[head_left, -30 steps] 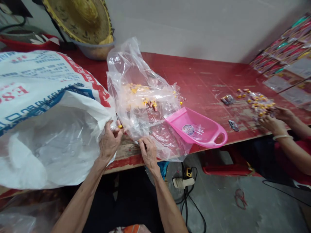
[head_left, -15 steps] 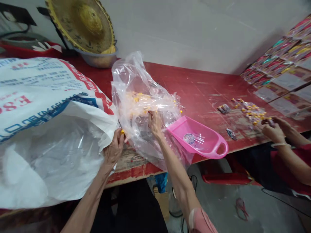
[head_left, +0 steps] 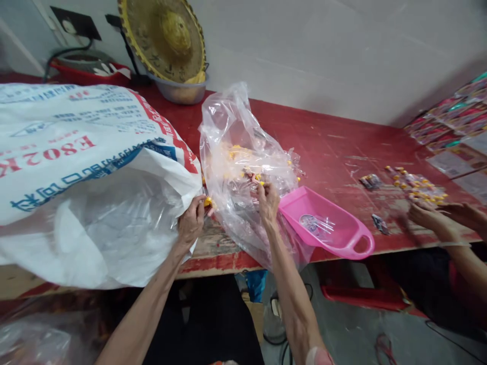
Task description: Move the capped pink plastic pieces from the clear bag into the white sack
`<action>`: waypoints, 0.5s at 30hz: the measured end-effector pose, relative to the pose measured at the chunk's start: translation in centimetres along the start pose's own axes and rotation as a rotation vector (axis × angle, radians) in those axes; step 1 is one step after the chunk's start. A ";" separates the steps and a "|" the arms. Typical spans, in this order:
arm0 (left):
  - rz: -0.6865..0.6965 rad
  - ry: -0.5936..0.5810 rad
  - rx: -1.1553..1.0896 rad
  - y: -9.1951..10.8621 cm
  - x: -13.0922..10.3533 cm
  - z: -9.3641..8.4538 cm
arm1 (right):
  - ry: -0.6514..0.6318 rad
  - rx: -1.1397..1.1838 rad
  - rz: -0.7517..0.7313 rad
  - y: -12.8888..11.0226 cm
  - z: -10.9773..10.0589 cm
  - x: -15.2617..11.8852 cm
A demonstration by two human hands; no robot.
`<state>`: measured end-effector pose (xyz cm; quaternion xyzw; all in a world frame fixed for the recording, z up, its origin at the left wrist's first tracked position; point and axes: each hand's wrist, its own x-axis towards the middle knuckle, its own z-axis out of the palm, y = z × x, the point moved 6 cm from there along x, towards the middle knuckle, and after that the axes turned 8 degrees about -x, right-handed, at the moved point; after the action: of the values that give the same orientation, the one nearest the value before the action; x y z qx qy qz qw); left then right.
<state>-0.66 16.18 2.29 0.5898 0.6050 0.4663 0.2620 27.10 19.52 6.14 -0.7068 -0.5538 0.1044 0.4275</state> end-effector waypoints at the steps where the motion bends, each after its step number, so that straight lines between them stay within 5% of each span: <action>1: -0.005 -0.024 0.029 0.1 0.0 0.2 | 0.045 0.040 0.029 -0.5 -1.1 -2.2; 4: -0.037 -0.092 0.094 0.4 -0.2 0.5 | 0.017 0.089 -0.031 -2.2 -2.3 -9.2; 7: 0.012 -0.095 0.044 1.8 -1.6 -0.2 | -0.150 0.000 -0.202 -3.3 -0.3 -14.4; 11: 0.250 0.033 -0.011 4.5 -4.8 -3.9 | -0.224 -0.046 -0.231 -3.1 1.9 -15.9; 15: 0.179 0.367 0.106 3.5 -4.9 -9.1 | -0.219 0.048 -0.187 -3.3 1.8 -15.6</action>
<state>-6.07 8.73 8.10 0.5593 0.6115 0.5548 0.0737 18.04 6.86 2.30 -0.6261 -0.6577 0.1539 0.3895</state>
